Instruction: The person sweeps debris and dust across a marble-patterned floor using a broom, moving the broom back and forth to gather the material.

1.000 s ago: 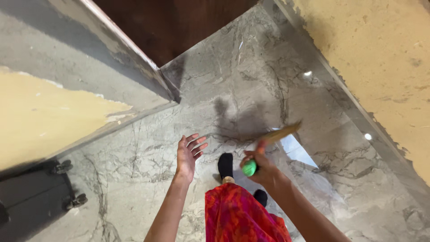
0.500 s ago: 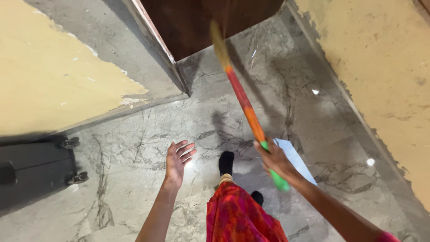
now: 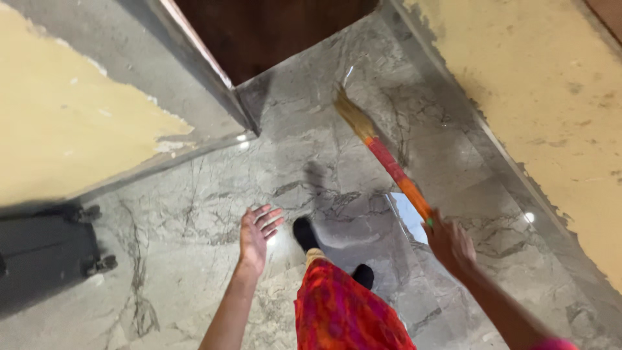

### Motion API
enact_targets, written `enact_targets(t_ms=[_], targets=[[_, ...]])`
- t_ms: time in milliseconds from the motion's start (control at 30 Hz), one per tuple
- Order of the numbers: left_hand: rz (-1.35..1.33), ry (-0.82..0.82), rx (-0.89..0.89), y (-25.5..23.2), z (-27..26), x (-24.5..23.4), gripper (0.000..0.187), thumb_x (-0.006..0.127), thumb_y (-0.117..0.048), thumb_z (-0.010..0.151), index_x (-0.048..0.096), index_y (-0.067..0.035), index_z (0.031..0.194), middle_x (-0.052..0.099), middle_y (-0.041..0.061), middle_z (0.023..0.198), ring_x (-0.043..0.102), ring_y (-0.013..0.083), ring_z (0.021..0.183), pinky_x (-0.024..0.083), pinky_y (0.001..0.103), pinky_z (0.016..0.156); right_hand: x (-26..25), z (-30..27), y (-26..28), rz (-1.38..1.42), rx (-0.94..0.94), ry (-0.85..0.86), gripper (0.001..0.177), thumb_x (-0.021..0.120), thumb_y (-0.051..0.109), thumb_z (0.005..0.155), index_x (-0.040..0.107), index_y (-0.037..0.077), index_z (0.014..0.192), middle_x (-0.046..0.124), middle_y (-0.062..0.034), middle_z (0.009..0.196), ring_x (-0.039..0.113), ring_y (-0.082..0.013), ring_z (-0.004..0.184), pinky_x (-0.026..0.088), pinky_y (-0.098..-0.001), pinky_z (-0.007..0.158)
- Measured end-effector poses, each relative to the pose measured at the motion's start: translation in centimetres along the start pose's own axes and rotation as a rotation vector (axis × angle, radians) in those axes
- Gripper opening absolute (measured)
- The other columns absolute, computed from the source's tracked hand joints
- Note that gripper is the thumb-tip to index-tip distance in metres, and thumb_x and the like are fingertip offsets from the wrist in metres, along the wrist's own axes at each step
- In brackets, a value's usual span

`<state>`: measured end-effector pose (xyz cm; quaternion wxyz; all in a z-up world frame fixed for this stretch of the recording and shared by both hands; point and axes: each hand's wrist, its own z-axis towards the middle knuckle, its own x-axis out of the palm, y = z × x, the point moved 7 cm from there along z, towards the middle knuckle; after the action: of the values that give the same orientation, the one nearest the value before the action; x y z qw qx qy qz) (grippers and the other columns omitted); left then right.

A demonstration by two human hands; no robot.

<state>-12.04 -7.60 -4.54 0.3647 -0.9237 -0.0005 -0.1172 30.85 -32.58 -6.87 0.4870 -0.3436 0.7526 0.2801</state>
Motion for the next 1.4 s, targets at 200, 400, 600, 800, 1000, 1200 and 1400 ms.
enact_targets(t_ms=[200, 400, 600, 800, 1000, 1200, 1400], targets=[[0.037, 0.165, -0.064, 2.0, 1.0, 7.9, 0.065, 0.034, -0.061, 0.098, 0.057, -0.012, 0.133, 0.071, 0.011, 0.130, 0.061, 0.0227, 0.113, 0.041, 0.038, 0.096, 2.7, -7.5, -7.1, -0.131, 0.155, 0.081, 0.059, 0.055, 0.059, 0.093, 0.050, 0.022, 0.138, 0.073, -0.0170, 0.079, 0.073, -0.0388, 0.072, 0.059, -0.0555, 0.060], [0.051, 0.416, -0.184, 5.2, 0.2, 16.1, 0.065, 0.031, -0.056, 0.098, 0.057, -0.010, 0.136, 0.070, 0.010, 0.133, 0.064, 0.0210, 0.121, 0.043, 0.038, 0.098, 7.0, -12.8, -12.8, 0.330, 0.490, 0.159, 0.053, 0.067, 0.054, 0.090, 0.061, 0.013, 0.123, 0.068, -0.0150, 0.074, 0.066, -0.0313, 0.061, 0.053, -0.0478, 0.050], [0.176, 0.537, -0.294, 4.2, -2.8, 16.3, 0.064, 0.030, -0.055, 0.101, 0.055, -0.009, 0.137, 0.069, 0.012, 0.133, 0.066, 0.0235, 0.116, 0.043, 0.038, 0.094, 8.6, -31.5, -11.7, 0.825, 1.051, 0.062, 0.058, 0.061, 0.046, 0.099, 0.053, 0.002, 0.137, 0.061, -0.0168, 0.065, 0.058, -0.0270, 0.049, 0.048, -0.0443, 0.042], [0.215, 0.534, -0.282, 2.7, -1.8, 11.4, 0.064, 0.030, -0.054, 0.102, 0.057, -0.009, 0.137, 0.068, 0.012, 0.133, 0.065, 0.0244, 0.115, 0.043, 0.037, 0.093, 17.1, -43.6, -14.7, 1.071, 1.367, -0.095, 0.048, 0.070, 0.045, 0.095, 0.055, 0.002, 0.110, 0.056, -0.0113, 0.064, 0.052, -0.0230, 0.047, 0.041, -0.0410, 0.041], [0.238, 0.471, -0.334, 10.0, -1.8, 5.6, 0.062, 0.029, -0.052, 0.101, 0.058, -0.007, 0.133, 0.069, 0.013, 0.134, 0.066, 0.0246, 0.122, 0.041, 0.037, 0.100, 31.5, -38.4, -12.3, 1.702, 1.255, 0.307, 0.057, 0.069, 0.055, 0.089, 0.057, 0.006, 0.062, 0.048, -0.0055, 0.050, 0.043, -0.0187, 0.035, 0.033, -0.0329, 0.033], [0.219, 0.561, -0.389, 16.6, -6.3, 3.0, 0.063, 0.030, -0.053, 0.102, 0.056, -0.006, 0.134, 0.067, 0.015, 0.134, 0.064, 0.0277, 0.121, 0.040, 0.038, 0.098, 29.5, -31.0, -0.8, 1.663, 0.794, 0.034, 0.048, 0.066, 0.047, 0.095, 0.047, 0.005, 0.106, 0.052, -0.0059, 0.062, 0.053, -0.0169, 0.048, 0.047, -0.0330, 0.044], [0.280, 0.552, -0.346, 15.0, -10.6, 2.3, 0.063, 0.030, -0.054, 0.101, 0.056, -0.006, 0.132, 0.068, 0.014, 0.135, 0.064, 0.0270, 0.122, 0.042, 0.038, 0.098, 18.4, -36.3, -2.1, 1.452, 0.977, 0.096, 0.050, 0.067, 0.038, 0.094, 0.049, 0.007, 0.128, 0.048, -0.0048, 0.068, 0.044, -0.0161, 0.051, 0.040, -0.0338, 0.044]])
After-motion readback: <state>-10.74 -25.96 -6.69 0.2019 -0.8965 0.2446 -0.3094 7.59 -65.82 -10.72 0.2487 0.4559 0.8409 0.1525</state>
